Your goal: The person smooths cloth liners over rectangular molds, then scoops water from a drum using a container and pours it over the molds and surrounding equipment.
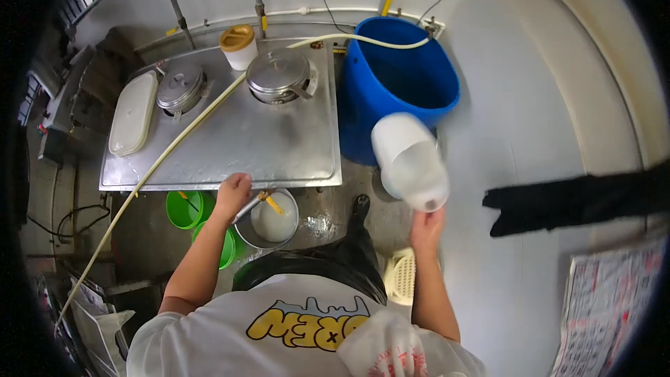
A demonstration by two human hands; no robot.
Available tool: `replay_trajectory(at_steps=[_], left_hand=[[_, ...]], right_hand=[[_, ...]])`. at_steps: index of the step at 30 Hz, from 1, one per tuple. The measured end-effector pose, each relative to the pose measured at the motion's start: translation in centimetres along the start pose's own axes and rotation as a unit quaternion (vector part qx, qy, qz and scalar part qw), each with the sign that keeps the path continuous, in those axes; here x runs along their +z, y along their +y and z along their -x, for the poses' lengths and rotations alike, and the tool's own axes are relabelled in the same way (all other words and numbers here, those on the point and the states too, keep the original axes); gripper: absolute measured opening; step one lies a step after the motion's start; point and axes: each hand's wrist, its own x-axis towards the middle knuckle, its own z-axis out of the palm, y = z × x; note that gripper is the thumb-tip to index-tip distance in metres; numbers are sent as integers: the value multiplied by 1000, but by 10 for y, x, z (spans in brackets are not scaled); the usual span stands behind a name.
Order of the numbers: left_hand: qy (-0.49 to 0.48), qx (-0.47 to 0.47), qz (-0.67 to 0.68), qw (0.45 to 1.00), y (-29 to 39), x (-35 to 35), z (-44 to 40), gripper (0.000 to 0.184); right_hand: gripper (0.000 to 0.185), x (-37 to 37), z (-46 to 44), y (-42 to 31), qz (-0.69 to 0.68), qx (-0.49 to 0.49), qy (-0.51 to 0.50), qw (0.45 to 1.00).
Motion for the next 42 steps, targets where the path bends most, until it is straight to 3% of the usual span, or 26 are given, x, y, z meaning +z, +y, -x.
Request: replay_trajectory(at_steps=[2, 4, 7, 9, 10, 13, 15, 18, 20, 22, 28, 30, 31, 35, 38, 42], left_hand=[[32, 5, -54, 998, 47, 35, -31, 36], [28, 64, -108, 992, 117, 65, -63, 42], [55, 54, -164, 983, 179, 115, -144, 49], [64, 0, -190, 980, 194, 146, -198, 54], [63, -39, -215, 974, 201, 156, -221, 59], [21, -141, -329, 934, 228, 188, -244, 73], [34, -189, -339, 921, 229, 197, -244, 79], [55, -241, -334, 909, 233, 203, -247, 83], [90, -274, -329, 899, 233, 208, -255, 79], [106, -304, -325, 889, 230, 209, -259, 75], [132, -354, -290, 879, 225, 211, -259, 51], [158, -296, -292, 895, 215, 213, -254, 45], [175, -315, -283, 889, 213, 212, -252, 45], [189, -271, -234, 914, 211, 211, -246, 40], [162, -290, -192, 923, 207, 208, -245, 44], [169, -276, -135, 936, 213, 199, -237, 43]], right_hand=[[39, 9, -101, 11, 69, -108, 9, 992], [39, 29, -205, 31, 156, -138, -20, 978], [42, 87, -366, 95, 154, -128, -51, 978], [46, 129, -461, 153, 324, -77, -141, 932], [46, 146, -493, 183, 317, -77, -156, 932], [57, 210, -567, 291, 566, -30, -359, 741], [65, 252, -598, 442, 617, 14, -522, 588], [82, 281, -556, 529, 717, -36, -597, 358], [86, 294, -516, 613, 758, 29, -471, 449], [82, 299, -507, 561, 697, 83, -475, 531], [69, 315, -506, 545, 629, 96, -501, 587], [64, 321, -508, 537, 594, 99, -510, 614], [62, 322, -510, 537, 572, 104, -515, 630], [54, 321, -522, 515, 366, 222, -503, 751], [49, 329, -528, 459, 136, 349, -463, 803], [42, 321, -530, 349, 20, 330, -420, 845]])
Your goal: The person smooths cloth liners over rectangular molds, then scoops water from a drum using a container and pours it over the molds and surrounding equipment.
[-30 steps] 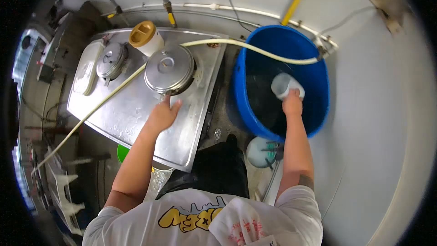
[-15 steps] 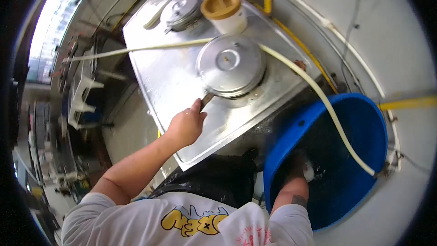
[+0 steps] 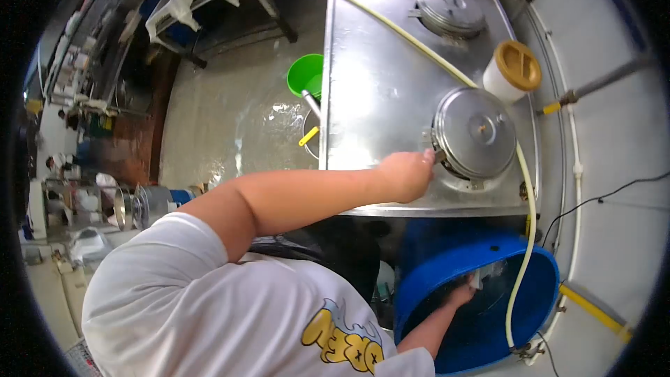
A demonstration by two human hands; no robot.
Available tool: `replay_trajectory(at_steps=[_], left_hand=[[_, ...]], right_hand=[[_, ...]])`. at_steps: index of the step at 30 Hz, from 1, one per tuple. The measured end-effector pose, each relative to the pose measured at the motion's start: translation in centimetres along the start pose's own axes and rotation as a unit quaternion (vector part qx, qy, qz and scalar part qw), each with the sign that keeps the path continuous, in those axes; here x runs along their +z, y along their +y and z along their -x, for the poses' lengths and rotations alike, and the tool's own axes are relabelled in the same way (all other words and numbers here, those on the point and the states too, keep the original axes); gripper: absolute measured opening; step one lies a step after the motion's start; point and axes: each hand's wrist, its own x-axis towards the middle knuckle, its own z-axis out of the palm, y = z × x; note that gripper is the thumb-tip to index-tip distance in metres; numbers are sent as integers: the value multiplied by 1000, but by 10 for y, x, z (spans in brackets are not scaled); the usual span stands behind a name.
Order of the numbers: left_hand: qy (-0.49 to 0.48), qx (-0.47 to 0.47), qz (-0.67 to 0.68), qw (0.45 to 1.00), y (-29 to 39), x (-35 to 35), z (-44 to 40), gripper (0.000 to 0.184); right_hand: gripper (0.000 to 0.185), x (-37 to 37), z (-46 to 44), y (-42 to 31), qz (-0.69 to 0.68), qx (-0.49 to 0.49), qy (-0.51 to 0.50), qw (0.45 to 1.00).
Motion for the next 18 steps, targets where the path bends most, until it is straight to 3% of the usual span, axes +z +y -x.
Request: replay_trajectory(at_steps=[4, 6, 8, 10, 11, 13, 14, 16, 18], left_hand=[[2, 57, 30, 998, -9, -5, 6, 42], [14, 46, 107, 993, -15, 5, -2, 43], [23, 39, 178, 983, -28, 9, 0, 46], [67, 53, 356, 931, -38, 11, 11, 53], [74, 45, 376, 923, -43, 12, 28, 57], [51, 69, 379, 921, -59, 25, 61, 57], [28, 93, 375, 922, -69, 30, 75, 57], [-82, 154, 308, 935, -94, 29, 99, 57], [-60, 136, 294, 944, -121, 48, 114, 56]], right_hand=[[40, -57, 59, -39, 118, -193, 77, 971], [42, -57, 141, -96, 208, -269, 80, 937], [47, -51, 217, -152, 348, -322, 71, 878], [44, -37, 282, -188, 434, -307, 89, 843], [44, -28, 302, -200, 436, -313, 90, 839], [42, -13, 340, -217, 491, -502, -17, 712], [42, 4, 362, -224, 493, -506, -18, 707], [44, 51, 396, -234, 588, -548, -113, 583], [50, 105, 421, -236, 596, -523, -228, 566]])
